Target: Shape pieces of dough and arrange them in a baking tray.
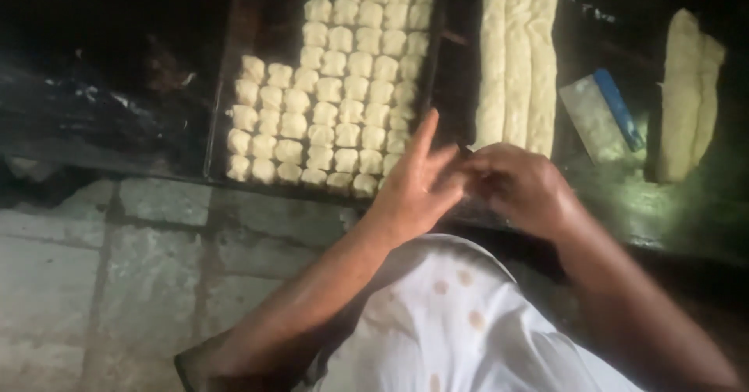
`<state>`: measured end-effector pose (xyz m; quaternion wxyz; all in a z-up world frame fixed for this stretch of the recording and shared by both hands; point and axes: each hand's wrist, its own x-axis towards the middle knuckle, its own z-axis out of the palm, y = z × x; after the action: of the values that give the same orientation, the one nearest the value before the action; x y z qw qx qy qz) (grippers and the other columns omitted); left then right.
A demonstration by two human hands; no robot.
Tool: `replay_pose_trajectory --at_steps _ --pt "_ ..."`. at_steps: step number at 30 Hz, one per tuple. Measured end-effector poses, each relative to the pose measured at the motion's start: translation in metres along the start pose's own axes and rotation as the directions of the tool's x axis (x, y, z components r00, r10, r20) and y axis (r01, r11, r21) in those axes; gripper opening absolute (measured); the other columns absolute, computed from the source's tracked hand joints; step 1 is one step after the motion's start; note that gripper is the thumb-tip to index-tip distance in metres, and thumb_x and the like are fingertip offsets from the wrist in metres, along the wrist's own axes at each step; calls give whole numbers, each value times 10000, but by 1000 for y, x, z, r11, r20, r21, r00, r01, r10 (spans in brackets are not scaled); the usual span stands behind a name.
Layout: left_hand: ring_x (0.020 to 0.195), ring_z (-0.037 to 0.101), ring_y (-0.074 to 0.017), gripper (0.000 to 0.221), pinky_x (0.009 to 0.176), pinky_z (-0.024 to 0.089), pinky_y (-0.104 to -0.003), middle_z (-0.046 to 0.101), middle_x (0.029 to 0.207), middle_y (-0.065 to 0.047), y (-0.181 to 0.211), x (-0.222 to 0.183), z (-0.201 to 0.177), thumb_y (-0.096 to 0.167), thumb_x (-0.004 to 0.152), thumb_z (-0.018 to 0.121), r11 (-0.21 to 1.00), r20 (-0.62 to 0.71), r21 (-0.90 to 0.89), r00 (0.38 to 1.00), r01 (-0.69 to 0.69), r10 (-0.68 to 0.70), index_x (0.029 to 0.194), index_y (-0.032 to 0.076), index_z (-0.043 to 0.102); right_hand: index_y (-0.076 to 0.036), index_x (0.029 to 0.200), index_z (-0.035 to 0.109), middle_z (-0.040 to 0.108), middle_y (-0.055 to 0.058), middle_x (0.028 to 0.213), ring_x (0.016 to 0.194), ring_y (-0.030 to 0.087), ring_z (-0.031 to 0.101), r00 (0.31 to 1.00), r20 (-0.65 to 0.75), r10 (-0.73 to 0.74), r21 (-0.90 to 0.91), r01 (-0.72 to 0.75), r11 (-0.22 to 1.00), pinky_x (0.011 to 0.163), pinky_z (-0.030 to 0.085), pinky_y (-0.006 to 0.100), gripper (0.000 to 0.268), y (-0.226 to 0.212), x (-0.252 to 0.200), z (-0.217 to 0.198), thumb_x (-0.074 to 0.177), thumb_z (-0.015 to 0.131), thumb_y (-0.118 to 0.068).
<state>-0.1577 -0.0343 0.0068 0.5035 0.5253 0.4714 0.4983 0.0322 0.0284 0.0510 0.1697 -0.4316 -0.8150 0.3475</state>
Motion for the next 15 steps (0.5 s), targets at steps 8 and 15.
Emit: replay_pose_trajectory --at_steps 8,15 --pt "1025 698 -158 476 856 591 -280 660 1379 -159 22 -13 -75 20 1011 623 986 -168 -151 985 -73 47 1471 14 501 -72 1076 770 755 199 975 826 350 727 990 -1 141 -250 -137 959 722 584 430 200 42 24 42 906 711 -161" --pt "941 683 -130 388 802 557 -263 705 1239 -146 9 -38 -127 -4 1006 610 981 -375 -183 927 -65 -8 1391 -17 556 -70 1287 627 709 201 1217 1052 348 711 961 169 219 -505 -106 857 874 588 422 525 125 22 58 840 764 -308"
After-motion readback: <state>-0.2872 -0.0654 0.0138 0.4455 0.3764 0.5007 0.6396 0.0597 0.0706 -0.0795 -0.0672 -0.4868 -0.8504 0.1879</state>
